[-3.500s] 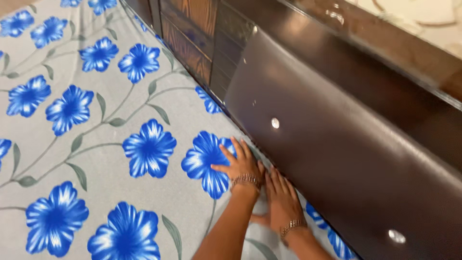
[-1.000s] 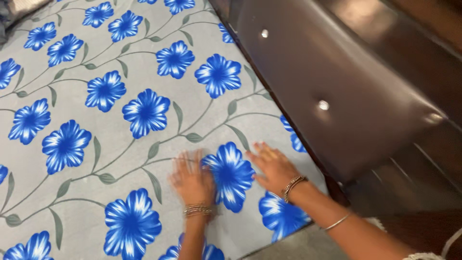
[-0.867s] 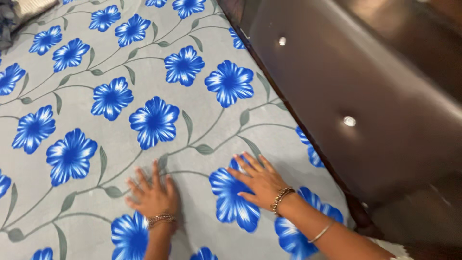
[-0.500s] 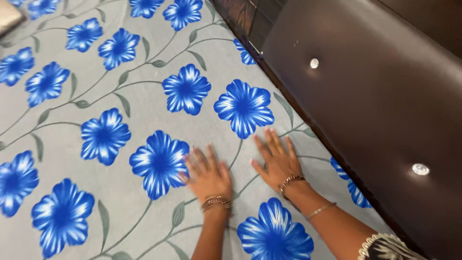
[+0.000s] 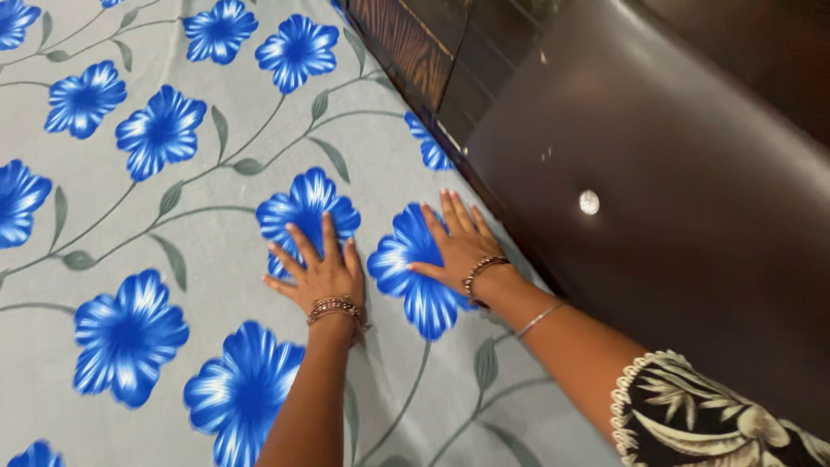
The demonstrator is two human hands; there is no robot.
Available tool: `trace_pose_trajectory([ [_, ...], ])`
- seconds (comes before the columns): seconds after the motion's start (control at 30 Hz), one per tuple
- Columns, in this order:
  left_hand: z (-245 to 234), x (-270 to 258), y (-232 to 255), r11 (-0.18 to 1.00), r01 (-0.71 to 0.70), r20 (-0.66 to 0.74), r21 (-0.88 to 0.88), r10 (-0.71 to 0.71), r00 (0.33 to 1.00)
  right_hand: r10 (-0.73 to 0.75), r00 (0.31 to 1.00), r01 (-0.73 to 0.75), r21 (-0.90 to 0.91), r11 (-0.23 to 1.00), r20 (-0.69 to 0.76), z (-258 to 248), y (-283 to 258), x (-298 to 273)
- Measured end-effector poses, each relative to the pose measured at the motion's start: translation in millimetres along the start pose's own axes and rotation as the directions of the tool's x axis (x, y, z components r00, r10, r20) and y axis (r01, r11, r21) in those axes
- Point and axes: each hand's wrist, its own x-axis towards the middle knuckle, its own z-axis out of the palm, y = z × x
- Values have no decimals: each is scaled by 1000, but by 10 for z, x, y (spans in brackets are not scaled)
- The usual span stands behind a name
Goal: The person tucks the edges of a bedsheet into the bed frame, smooths the sheet, and then puts pillowcases onto two pillows on the bed.
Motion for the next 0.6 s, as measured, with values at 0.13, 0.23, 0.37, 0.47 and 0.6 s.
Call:
trace_pose_trajectory([
  [0.13, 190, 452, 534, 988, -154, 74, -29, 156, 985, -5, 999, 4, 23, 1000, 48, -179, 77, 591],
  [0.23, 294, 892, 836, 939, -338, 170, -67, 345, 923, 3, 975, 15, -76, 997, 223, -343, 40, 1004],
  [0.37, 457, 1621, 878, 923, -314, 307, -221, 372, 876, -11, 933, 141, -338, 930, 360, -492, 31, 1492],
  [0.47, 719, 2016, 909, 900, -405, 118, -162, 425, 898, -52, 936, 174, -330, 928, 348, -489, 141, 1870],
  [0.6, 792, 2361, 1030, 908, -396, 74, -139, 408, 910, -1, 917, 156, -355, 922, 399, -404, 132, 2295],
])
